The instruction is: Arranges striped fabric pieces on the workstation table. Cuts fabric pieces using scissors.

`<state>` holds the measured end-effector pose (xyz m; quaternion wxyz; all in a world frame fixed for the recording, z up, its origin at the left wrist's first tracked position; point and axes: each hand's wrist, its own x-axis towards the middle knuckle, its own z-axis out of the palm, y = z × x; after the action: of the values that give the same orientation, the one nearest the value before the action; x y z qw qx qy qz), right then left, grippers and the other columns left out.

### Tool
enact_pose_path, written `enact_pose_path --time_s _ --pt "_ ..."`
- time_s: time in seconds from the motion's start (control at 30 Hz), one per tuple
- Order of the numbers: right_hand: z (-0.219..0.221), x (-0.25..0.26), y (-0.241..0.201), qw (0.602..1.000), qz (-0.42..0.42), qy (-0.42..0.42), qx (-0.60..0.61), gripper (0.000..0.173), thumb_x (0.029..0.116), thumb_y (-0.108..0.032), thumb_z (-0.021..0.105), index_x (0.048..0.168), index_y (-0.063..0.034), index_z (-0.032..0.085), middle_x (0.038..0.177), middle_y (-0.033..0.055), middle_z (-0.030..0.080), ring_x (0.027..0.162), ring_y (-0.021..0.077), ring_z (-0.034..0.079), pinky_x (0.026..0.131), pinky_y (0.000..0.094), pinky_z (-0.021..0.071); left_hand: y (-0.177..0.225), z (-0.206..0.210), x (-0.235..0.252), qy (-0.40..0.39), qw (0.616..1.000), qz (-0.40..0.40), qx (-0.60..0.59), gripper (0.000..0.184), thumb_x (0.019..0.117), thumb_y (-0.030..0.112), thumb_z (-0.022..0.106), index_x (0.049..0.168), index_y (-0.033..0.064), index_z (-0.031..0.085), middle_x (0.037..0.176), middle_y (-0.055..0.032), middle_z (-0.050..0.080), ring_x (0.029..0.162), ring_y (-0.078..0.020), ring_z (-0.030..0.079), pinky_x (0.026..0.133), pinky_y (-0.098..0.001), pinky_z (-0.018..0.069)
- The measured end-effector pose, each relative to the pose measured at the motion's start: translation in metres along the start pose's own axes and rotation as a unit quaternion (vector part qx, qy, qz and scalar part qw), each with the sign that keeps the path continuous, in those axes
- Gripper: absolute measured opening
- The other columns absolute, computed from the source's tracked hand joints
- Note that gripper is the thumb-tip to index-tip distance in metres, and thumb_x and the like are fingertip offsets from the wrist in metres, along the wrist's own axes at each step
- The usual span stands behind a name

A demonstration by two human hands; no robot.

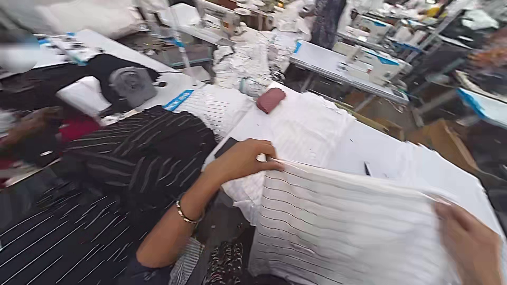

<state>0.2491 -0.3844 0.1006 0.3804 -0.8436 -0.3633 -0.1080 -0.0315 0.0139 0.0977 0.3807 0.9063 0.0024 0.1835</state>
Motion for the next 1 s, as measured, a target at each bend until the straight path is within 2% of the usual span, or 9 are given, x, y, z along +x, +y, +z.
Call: enact_pose_path --time_s 0.13,0.37,0.5,0.57,0.63,0.73,0.83,0.9,1.0 --pt "0.104 0.008 0.082 0.976 0.172 -0.133 -0.017 0.028 0.1027 -0.011 0.057 0.112 0.0117 0.071 0.109 0.0275 0.072 0.104 0.0328 0.069 0.099 0.0469 0.0501 -0.094 0.063 0.034 -0.102 0.982 -0.158 0.003 0.027 0.0963 0.024 0.072 0.095 -0.0023 0.074 0.093 -0.0158 0.071 0.088 -0.0284 0.068 0.083 -0.0504 0.0546" --pt "0.18 0.011 0.112 0.931 0.336 -0.139 0.034 0.032 0.104 -0.018 0.058 0.122 0.0057 0.07 0.125 0.0242 0.069 0.12 0.0324 0.064 0.107 0.0467 0.0449 -0.151 0.105 0.052 -0.167 0.937 -0.306 0.035 0.038 0.1011 0.027 0.066 0.109 -0.0105 0.068 0.106 -0.0301 0.067 0.103 -0.0419 0.064 0.096 -0.0586 0.0455" --pt "0.188 -0.018 0.091 0.98 0.175 -0.03 -0.088 0.024 0.099 -0.016 0.06 0.108 -0.0027 0.078 0.143 0.0244 0.057 0.135 0.0458 0.05 0.111 0.0579 0.0402 -0.153 0.111 0.057 -0.129 0.954 -0.258 0.082 0.036 0.097 0.024 0.072 0.121 -0.0024 0.068 0.125 -0.0304 0.062 0.114 -0.0487 0.06 0.097 -0.066 0.0454" --pt "0.195 -0.041 0.053 0.992 0.077 0.007 -0.096 0.022 0.097 -0.014 0.06 0.1 -0.0042 0.08 0.127 0.0235 0.068 0.117 0.0445 0.064 0.096 0.0565 0.053 -0.138 0.122 0.072 -0.076 0.971 -0.206 0.09 0.037 0.096 0.022 0.072 0.124 -0.0014 0.067 0.131 -0.0326 0.059 0.121 -0.0552 0.055 0.097 -0.0739 0.0396" --pt "0.197 -0.069 0.003 0.995 0.046 -0.094 -0.002 0.021 0.0979 -0.011 0.06 0.101 -0.0029 0.079 0.109 0.0181 0.074 0.102 0.0346 0.072 0.087 0.0503 0.0592 -0.112 0.149 0.094 -0.051 0.987 -0.136 0.074 0.033 0.0976 0.019 0.068 0.122 -0.0027 0.068 0.128 -0.0314 0.061 0.12 -0.0542 0.057 0.097 -0.0732 0.0413" --pt "0.188 -0.083 -0.019 0.949 0.07 -0.267 0.15 0.024 0.1021 -0.016 0.06 0.113 -0.0028 0.076 0.107 0.0158 0.076 0.098 0.0294 0.073 0.089 0.049 0.0565 -0.066 0.207 0.126 -0.145 0.987 -0.063 0.035 0.03 0.1019 0.017 0.06 0.124 -0.0026 0.068 0.132 -0.0259 0.064 0.125 -0.0456 0.059 0.105 -0.0646 0.0419" --pt "0.159 -0.067 0.036 0.982 0.136 -0.124 0.047 0.024 0.0998 -0.007 0.056 0.109 0.0003 0.077 0.105 0.017 0.076 0.098 0.0296 0.073 0.092 0.0458 0.0575 -0.039 0.264 0.145 -0.267 0.963 -0.027 0.015 0.035 0.1044 0.016 0.054 0.133 -0.001 0.064 0.142 -0.0215 0.059 0.136 -0.0387 0.052 0.117 -0.0556 0.0331" --pt "0.133 -0.05 0.08 0.968 0.225 -0.086 -0.067 0.028 0.0996 -0.003 0.052 0.118 0.0021 0.073 0.119 0.023 0.071 0.111 0.0365 0.069 0.1 0.0478 0.053 -0.036 0.295 0.156 -0.338 0.94 -0.029 0.036 0.042 0.1071 0.017 0.048 0.146 0.0015 0.053 0.156 -0.018 0.047 0.148 -0.0342 0.039 0.124 -0.0551 0.02" --pt "0.112 -0.023 0.119 0.898 0.381 -0.164 -0.146 0.043 0.1032 -0.012 0.053 0.143 0.0027 0.052 0.149 0.0289 0.047 0.137 0.0413 0.049 0.114 0.0466 0.0412 -0.049 0.33 0.161 -0.36 0.929 -0.01 0.086 0.053 0.1099 0.026 0.042 0.157 0.0033 0.037 0.167 -0.0134 0.03 0.157 -0.0294 0.022 0.125 -0.0599 0.0049"
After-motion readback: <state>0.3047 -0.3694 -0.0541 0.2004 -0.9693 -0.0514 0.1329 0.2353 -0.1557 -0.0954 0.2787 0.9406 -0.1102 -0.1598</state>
